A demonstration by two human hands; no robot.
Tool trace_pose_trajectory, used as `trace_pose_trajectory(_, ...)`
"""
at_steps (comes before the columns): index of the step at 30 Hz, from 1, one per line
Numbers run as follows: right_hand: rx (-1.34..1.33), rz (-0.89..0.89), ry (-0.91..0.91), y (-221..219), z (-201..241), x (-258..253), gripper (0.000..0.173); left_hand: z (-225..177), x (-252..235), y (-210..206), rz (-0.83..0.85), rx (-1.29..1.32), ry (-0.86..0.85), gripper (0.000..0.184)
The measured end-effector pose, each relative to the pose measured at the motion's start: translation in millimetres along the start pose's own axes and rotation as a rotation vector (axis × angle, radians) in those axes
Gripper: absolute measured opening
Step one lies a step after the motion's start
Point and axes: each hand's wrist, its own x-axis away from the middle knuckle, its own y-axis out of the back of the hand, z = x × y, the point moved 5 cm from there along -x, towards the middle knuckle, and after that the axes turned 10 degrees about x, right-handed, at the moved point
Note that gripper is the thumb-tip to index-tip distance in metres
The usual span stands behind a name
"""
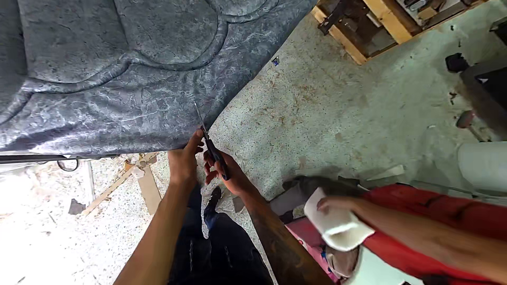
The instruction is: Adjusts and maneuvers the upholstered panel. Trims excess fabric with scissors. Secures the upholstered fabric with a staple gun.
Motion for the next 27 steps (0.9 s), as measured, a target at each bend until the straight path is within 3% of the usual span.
trace_pose_trajectory(5,0.024,-0.081,-0.039,-10,-3,4,0.050,-9,5,9,-0.041,-0.132,0.078,0.037)
trace_pose_trajectory(9,-0.041,-0.160,-0.050,-6,1,12,0.019,-4,9,10,-0.052,-0.171,0.138,0.030)
trace_pose_trajectory(19,0.282,-0.092,-0.055,18,40,-4,0.031,1,3,15,0.050,-0.132,0.231,0.024)
trace_pose_trajectory(23,0.233,-0.120,-0.075,23,27,-23,0.025,13,-5,26,0.074,-0.147,0.271,0.025)
trace_pose_trajectory(27,0.246,-0.090,-0.114,27,18,-22,0.030,29,-26,40,0.094,-0.155,0.333,0.026)
